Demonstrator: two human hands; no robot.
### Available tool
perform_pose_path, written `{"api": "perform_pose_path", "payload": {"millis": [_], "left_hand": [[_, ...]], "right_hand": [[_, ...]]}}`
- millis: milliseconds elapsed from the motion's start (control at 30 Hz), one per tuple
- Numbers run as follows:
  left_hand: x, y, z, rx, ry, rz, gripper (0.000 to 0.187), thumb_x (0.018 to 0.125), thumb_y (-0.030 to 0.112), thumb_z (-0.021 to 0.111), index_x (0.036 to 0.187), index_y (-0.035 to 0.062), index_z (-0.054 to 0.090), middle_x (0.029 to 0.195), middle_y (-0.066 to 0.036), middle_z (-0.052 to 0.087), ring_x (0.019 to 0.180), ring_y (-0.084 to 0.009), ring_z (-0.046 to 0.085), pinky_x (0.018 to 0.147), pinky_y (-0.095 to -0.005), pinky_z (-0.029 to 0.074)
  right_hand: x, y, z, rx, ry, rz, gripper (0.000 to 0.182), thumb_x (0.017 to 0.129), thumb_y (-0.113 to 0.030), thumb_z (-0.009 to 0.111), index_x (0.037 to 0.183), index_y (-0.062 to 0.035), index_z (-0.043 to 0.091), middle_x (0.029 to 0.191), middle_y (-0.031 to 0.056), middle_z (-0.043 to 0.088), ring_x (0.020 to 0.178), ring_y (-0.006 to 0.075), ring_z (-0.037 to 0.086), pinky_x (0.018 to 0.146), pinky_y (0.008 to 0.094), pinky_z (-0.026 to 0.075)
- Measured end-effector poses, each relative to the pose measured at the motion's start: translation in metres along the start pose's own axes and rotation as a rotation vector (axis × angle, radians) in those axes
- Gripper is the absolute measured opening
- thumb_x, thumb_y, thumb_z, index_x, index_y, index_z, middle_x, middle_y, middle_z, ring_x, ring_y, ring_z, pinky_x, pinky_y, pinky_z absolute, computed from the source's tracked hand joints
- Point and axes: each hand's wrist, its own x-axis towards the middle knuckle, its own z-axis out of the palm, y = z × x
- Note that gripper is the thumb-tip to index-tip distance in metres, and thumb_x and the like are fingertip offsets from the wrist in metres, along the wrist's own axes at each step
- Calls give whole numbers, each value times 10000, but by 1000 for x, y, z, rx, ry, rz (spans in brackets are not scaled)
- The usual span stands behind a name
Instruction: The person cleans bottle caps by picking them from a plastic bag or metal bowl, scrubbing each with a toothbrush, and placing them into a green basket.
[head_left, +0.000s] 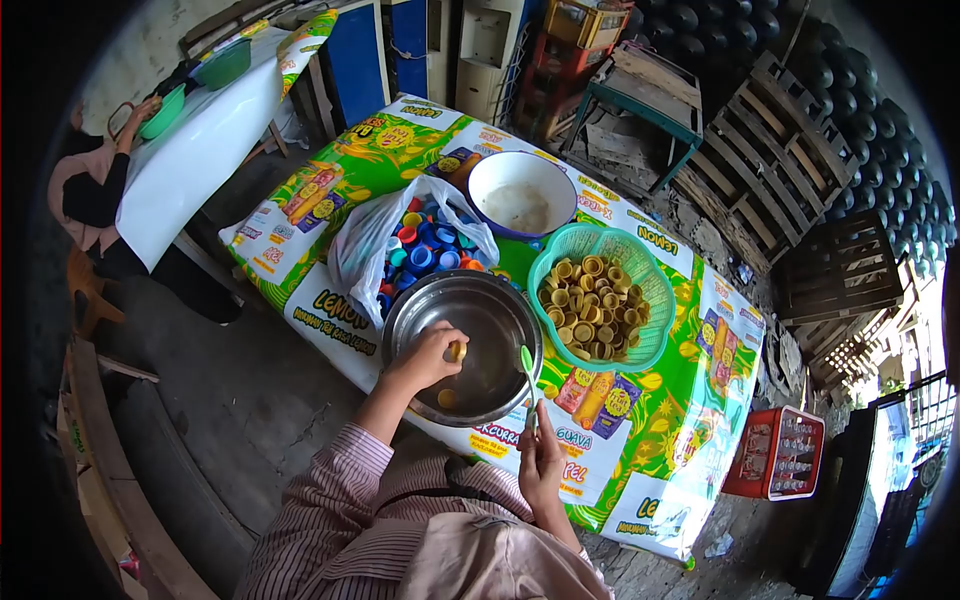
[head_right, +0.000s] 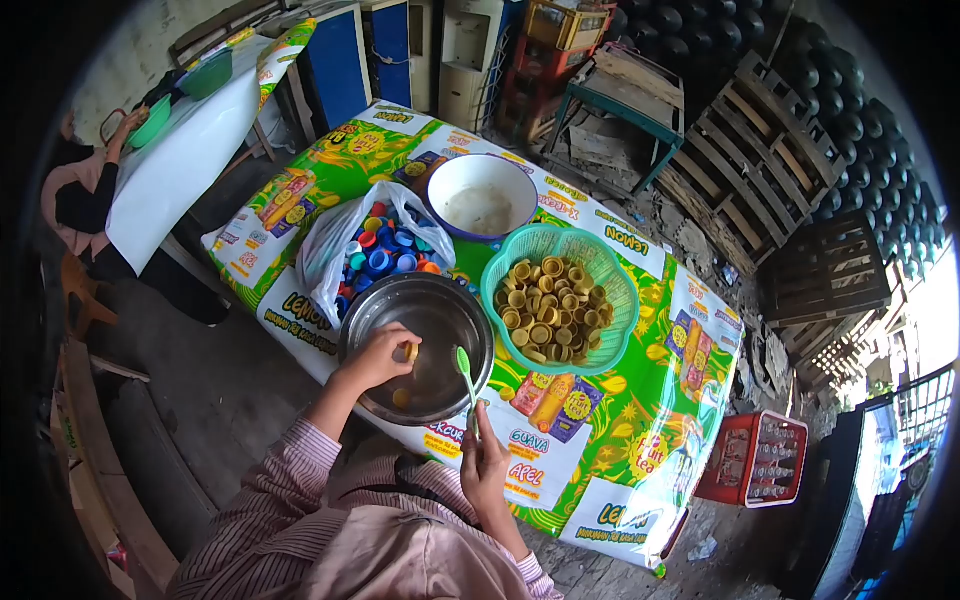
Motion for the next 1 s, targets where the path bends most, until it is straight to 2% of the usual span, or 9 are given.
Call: {"api": "perform_pose_path", "payload": {"millis": [100,200,267,300,367,433,467,733,1000], "left_hand": [[-8,1,-1,112,37,41,410,661,37,695,1060,31,600,891,-108,574,813,-225,593,743,-304,483],[-2,0,-9,-3,-3,-62,411,716,47,676,1113,36,569,918,-104,579,830,-186,598,747,-280,487],[-4,-2,-12,-507,-72,-142,389,831,71,573,1209,39,486,1018,-84,570,902,-156,588,794,-269,490],[-6,3,-16,-759,-113,-192,378,889,83,522,1256,41,444,1069,-74,565,939,-141,583,818,-263,491],[-7,14,-22,-804,-172,-197,350,925,93,451,1266,18,425,1138,-89,540,1003,-173,566,882,-299,474],[-12,21,-22,-1072,-184,-115,351,934,94,421,1272,0,408,1199,-106,509,1063,-184,538,940,-330,443],[-12,26,-23,-1099,-164,-103,355,934,106,431,1263,-24,411,1215,-104,494,1045,-184,545,944,-319,439],[-10,35,-26,-1053,-190,-67,367,940,126,424,1280,-12,406,1191,-91,512,1054,-168,538,940,-315,441],[-6,38,-20,-954,-115,24,364,927,89,438,1276,-10,416,1171,-81,529,1045,-145,542,930,-293,435]], "right_hand": [[13,-15,-6,-95,-60,21,455,844,22,485,1291,-47,432,652,138,562,511,122,462,514,240,393],[25,-17,-10,-195,-77,60,450,851,10,488,1290,-74,435,780,213,610,584,218,587,560,284,446],[31,-18,-11,-191,-63,34,450,857,3,488,1295,-86,432,813,216,616,604,243,607,570,293,456],[33,-16,-9,-201,-35,-42,447,849,19,482,1284,-76,446,709,177,572,548,197,544,531,283,429],[36,-17,-7,-207,-1,-115,445,841,35,477,1274,-67,460,605,137,529,491,150,481,491,273,403],[34,-25,-8,-385,-85,-187,464,832,34,497,1273,-109,470,697,162,571,531,248,547,510,332,439],[33,-32,-9,-423,-144,-119,486,821,39,505,1272,-139,473,737,169,575,576,318,564,525,375,446],[33,-26,-3,-379,-98,-176,494,821,20,521,1283,-145,462,652,130,525,525,283,536,494,387,422],[29,-21,1,-590,-155,-188,548,805,-32,508,1320,-198,417,639,98,502,501,264,547,443,397,441]]}}
